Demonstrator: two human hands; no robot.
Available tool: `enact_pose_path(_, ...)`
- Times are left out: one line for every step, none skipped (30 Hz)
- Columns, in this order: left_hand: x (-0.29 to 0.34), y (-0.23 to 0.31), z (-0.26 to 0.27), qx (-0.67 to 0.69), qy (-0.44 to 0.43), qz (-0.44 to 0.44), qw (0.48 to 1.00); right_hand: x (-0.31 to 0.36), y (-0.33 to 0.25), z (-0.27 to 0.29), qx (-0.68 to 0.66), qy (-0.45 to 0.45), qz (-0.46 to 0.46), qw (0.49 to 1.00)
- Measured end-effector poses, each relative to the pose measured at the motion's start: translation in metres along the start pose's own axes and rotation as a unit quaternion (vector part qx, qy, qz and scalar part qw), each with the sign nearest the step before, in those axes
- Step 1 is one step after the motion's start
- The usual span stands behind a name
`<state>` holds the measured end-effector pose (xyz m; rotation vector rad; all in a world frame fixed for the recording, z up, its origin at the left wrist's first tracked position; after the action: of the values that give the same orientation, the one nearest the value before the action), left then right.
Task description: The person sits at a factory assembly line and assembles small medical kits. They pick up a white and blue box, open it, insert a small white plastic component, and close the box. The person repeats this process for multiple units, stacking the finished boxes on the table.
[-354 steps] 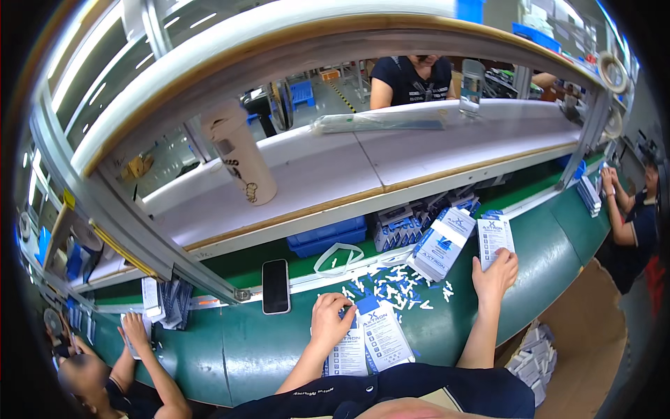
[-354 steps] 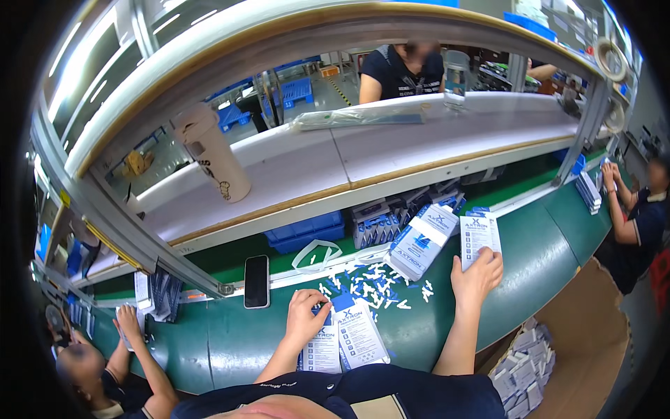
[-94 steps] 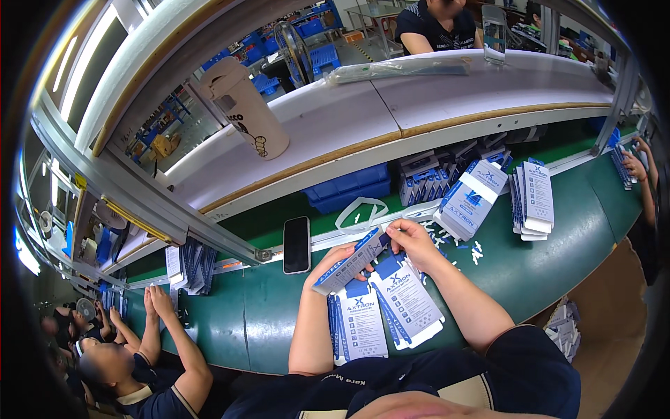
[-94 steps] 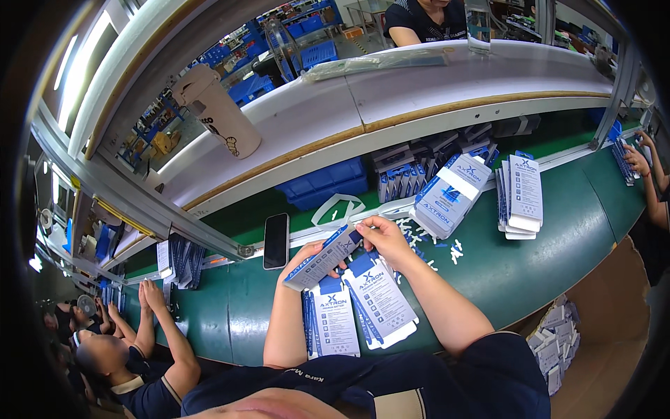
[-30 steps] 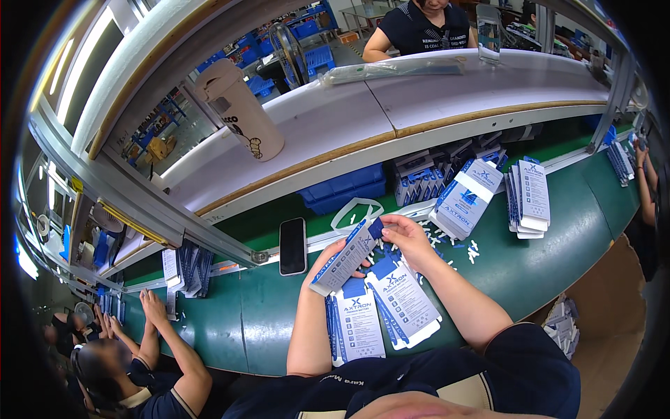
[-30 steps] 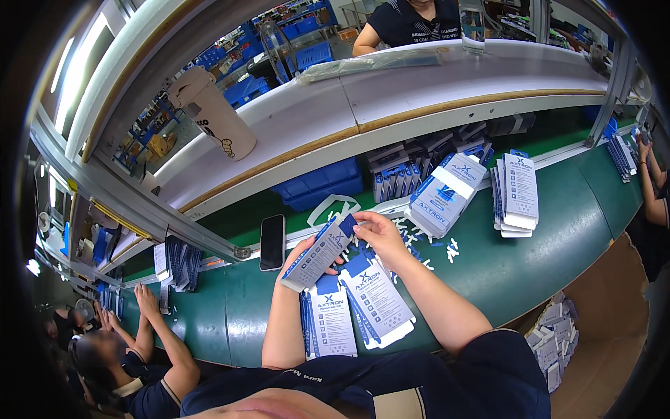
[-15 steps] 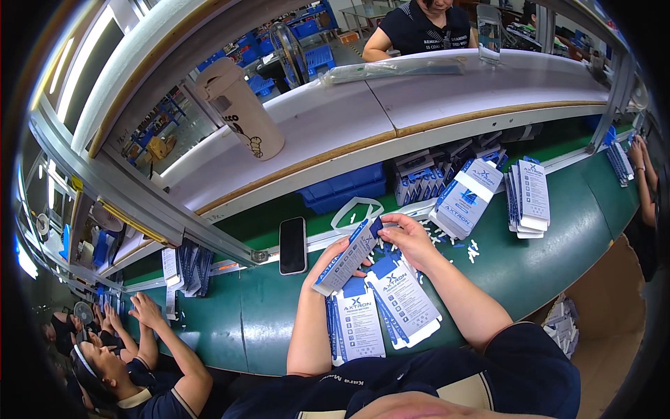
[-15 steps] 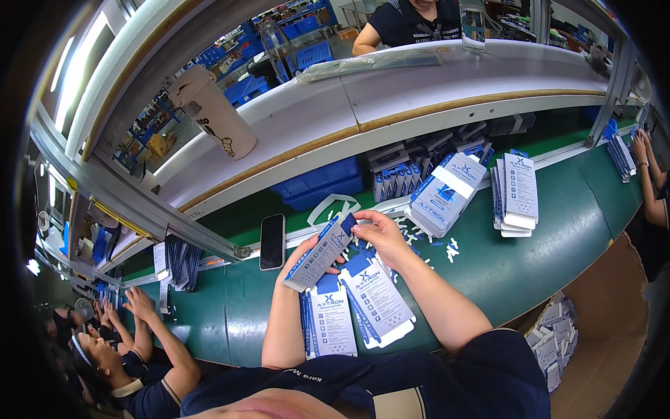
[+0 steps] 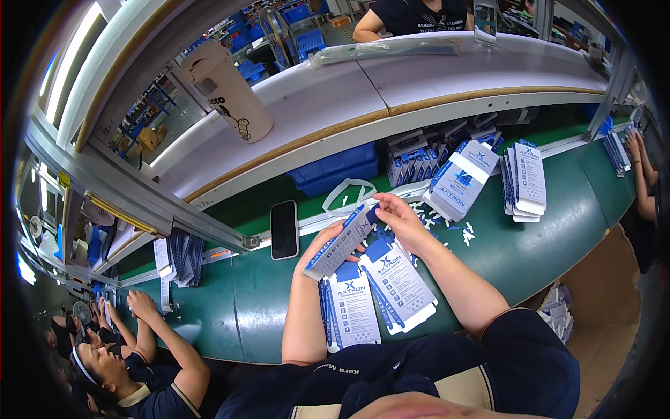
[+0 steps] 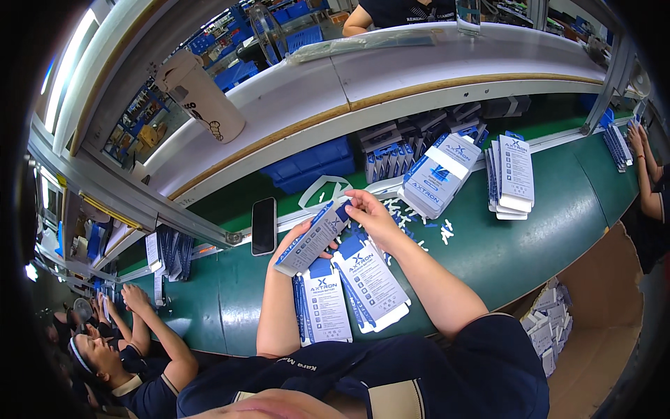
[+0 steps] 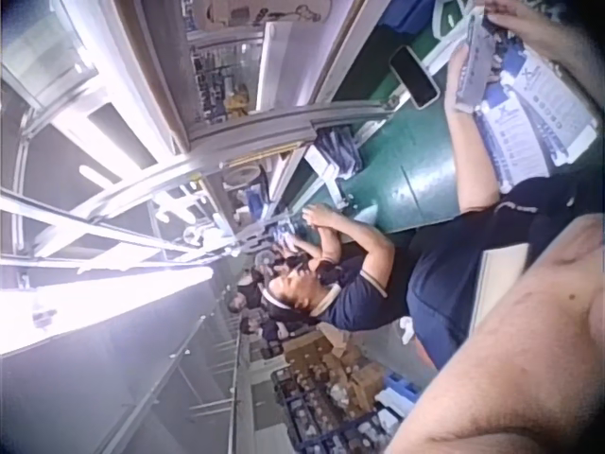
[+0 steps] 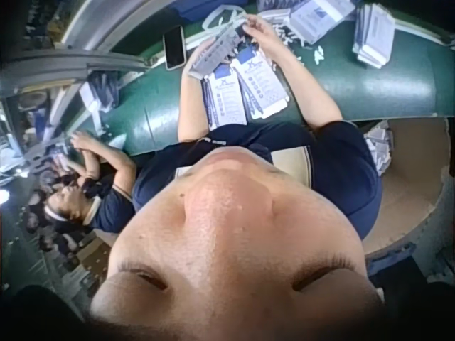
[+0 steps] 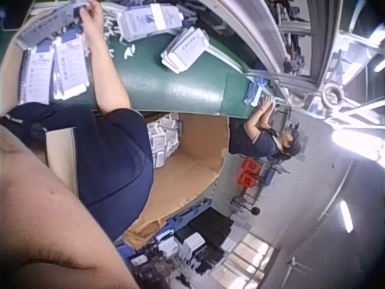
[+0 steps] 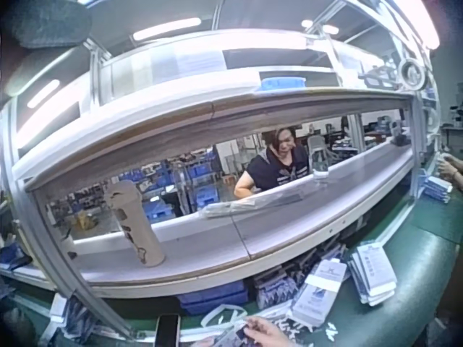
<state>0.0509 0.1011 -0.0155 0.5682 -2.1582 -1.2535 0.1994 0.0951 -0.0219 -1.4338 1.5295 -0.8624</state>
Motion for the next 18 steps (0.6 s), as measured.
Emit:
enact_pose_path(0.0, 0.0, 0.0, -0.01, -0.004, -0.003, 1.0, 0.0, 0.004, 0.001, -0.018, -0.001, -0.013, 1.0)
enact_pose_path(0.0, 0.0, -0.001, -0.02, -0.007, -0.006, 1.0, -0.001, 0.01, 0.002, -0.035, -0.001, -0.027, 0.999)
enact_pose_path(0.0, 0.001, -0.001, -0.031, -0.011, -0.01, 0.999, -0.002, 0.012, 0.002, -0.052, -0.003, -0.039, 0.998)
enact_pose_path(0.0, 0.001, -0.001, -0.031, -0.01, -0.01, 0.999, -0.001, 0.012, 0.002, -0.05, -0.003, -0.04, 0.998)
enact_pose_path(0.0, 0.002, -0.001, -0.031, -0.009, -0.009, 0.999, 0.0, 0.011, 0.001, -0.048, -0.002, -0.042, 0.998)
enact_pose_path(0.0, 0.002, -0.001, -0.032, -0.008, -0.008, 0.999, 0.0, 0.011, 0.001, -0.046, -0.002, -0.043, 0.998)
enact_pose_path(-0.001, 0.002, -0.001, -0.032, -0.007, -0.009, 0.999, 0.0, 0.01, 0.002, -0.05, 0.003, -0.039, 0.998)
enact_pose_path(-0.001, 0.001, -0.001, -0.031, -0.006, -0.009, 0.999, -0.001, 0.01, 0.003, -0.055, 0.009, -0.035, 0.998)
enact_pose_path(-0.001, 0.001, 0.0, -0.032, -0.004, -0.009, 0.999, -0.001, 0.009, 0.003, -0.06, 0.014, -0.032, 0.998)
enact_pose_path(-0.002, 0.001, -0.001, -0.028, -0.009, -0.01, 1.0, 0.0, 0.007, 0.002, -0.072, 0.011, -0.03, 0.997)
enact_pose_path(-0.002, 0.001, -0.002, -0.024, -0.014, -0.01, 1.0, 0.001, 0.004, 0.0, -0.085, 0.007, -0.028, 0.996)
enact_pose_path(-0.002, 0.001, -0.002, -0.021, -0.019, -0.011, 1.0, 0.001, 0.001, -0.002, -0.097, 0.004, -0.026, 0.995)
enact_pose_path(-0.003, 0.0, -0.003, -0.014, -0.022, -0.013, 1.0, 0.0, 0.002, -0.002, -0.104, 0.001, -0.031, 0.994)
enact_pose_path(-0.004, -0.001, -0.002, -0.008, -0.026, -0.014, 1.0, 0.0, 0.002, -0.002, -0.111, -0.002, -0.036, 0.993)
enact_pose_path(-0.004, -0.001, -0.002, -0.002, -0.028, -0.014, 1.0, 0.0, 0.002, -0.004, -0.12, -0.005, -0.041, 0.992)
enact_pose_path(-0.004, 0.0, -0.003, 0.0, -0.031, -0.017, 0.999, 0.001, -0.001, -0.006, -0.113, -0.016, -0.037, 0.993)
enact_pose_path(-0.004, 0.001, -0.004, 0.001, -0.034, -0.019, 0.999, 0.003, -0.006, -0.009, -0.106, -0.028, -0.032, 0.993)
enact_pose_path(-0.003, 0.001, -0.004, 0.002, -0.036, -0.021, 0.999, 0.005, -0.009, -0.012, -0.1, -0.039, -0.028, 0.994)
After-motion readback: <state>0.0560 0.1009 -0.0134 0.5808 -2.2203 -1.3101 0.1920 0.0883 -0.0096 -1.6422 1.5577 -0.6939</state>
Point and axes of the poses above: each hand's wrist, its own x-axis away from the middle knuckle, its own z-axis out of the back of the hand, y = z × x, the point moved 9 cm from there along -x, towards the middle knuckle, and after that the axes turned 2 degrees about -y, right-handed, at the moved point
